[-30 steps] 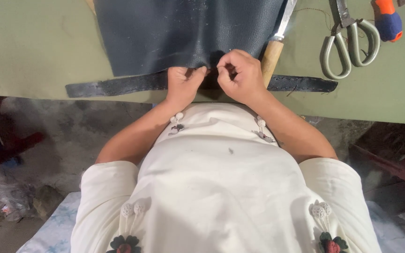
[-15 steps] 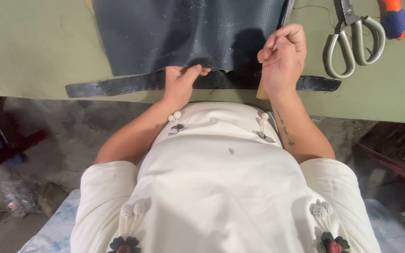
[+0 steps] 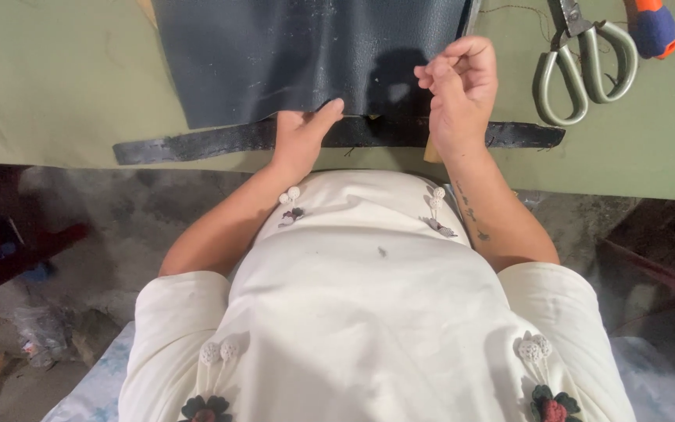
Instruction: Thinning the edges of a leather piece using a manual skiving knife on a workshop table.
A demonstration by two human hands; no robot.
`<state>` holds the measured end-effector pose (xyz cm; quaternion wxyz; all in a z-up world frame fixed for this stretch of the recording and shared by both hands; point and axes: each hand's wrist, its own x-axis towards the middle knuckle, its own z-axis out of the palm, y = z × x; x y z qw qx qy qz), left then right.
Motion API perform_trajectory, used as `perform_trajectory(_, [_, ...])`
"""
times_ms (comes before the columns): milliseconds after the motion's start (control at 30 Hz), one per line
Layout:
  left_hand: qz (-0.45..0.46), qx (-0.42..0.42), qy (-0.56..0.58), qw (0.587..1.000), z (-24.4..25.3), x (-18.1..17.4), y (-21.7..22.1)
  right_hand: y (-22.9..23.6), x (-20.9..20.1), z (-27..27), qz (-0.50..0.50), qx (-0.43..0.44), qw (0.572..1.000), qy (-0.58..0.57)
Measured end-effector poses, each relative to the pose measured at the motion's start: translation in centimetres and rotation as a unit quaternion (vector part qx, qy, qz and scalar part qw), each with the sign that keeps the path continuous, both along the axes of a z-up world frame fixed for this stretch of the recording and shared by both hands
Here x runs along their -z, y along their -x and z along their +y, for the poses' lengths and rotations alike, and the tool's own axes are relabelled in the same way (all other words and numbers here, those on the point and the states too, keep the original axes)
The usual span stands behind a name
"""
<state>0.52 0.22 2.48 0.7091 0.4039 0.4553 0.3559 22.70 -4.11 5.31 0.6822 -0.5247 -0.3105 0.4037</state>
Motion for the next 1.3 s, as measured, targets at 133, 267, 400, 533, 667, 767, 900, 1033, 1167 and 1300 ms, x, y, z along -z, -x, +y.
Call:
perform_trajectory(133, [-0.028, -0.005, 0.081, 0.996, -0.1, 0.3, -0.8, 0.3, 0.1, 0.2, 0.011, 0.029, 1.000, -0.008])
perform_trajectory(267, [0.030, -0.006, 0.134, 0.991, 0.0, 0.6, -1.5, 0.2, 0.3, -0.1, -0.001, 0.009, 1.000, -0.008])
perform_trajectory(400, [-0.087, -0.074, 0.191, 0.975, 0.4, 0.8, -1.7, 0.0, 0.4, -0.2, -0.017, 0.003, 1.000, 0.003])
perform_trajectory(533, [-0.064, -0.086, 0.207, 0.972, 0.6, 0.4, -1.4, 0.1, 0.4, -0.1, -0.021, 0.001, 1.000, 0.011])
perform_trajectory(667, [-0.084, -0.059, 0.194, 0.976, 0.7, 0.2, -1.1, 0.4, 0.3, 0.1, -0.017, -0.007, 1.000, 0.012])
perform_trajectory(767, [-0.104, -0.043, 0.172, 0.979, 0.6, 0.8, -1.1, 0.5, 0.2, 0.3, -0.018, -0.015, 1.000, 0.009])
perform_trajectory(900, [-0.101, -0.048, 0.174, 0.978, 0.6, 0.9, -1.2, 0.7, -0.1, 0.5, -0.061, -0.029, 0.997, 0.020])
perform_trajectory(1033, [-0.107, -0.043, 0.162, 0.980, 0.6, 0.7, -1.1, 1.2, -0.4, 0.5, -0.114, -0.088, 0.988, 0.046])
perform_trajectory(1167, [-0.101, -0.059, 0.188, 0.975, 1.1, -1.5, -1.5, 2.0, -1.2, 0.8, -0.259, -0.169, 0.950, 0.038])
perform_trajectory(1300, [0.181, -0.003, 0.196, 0.964, 2.4, -3.1, -0.5, 2.7, -1.5, 0.8, -0.433, -0.194, 0.880, 0.005])
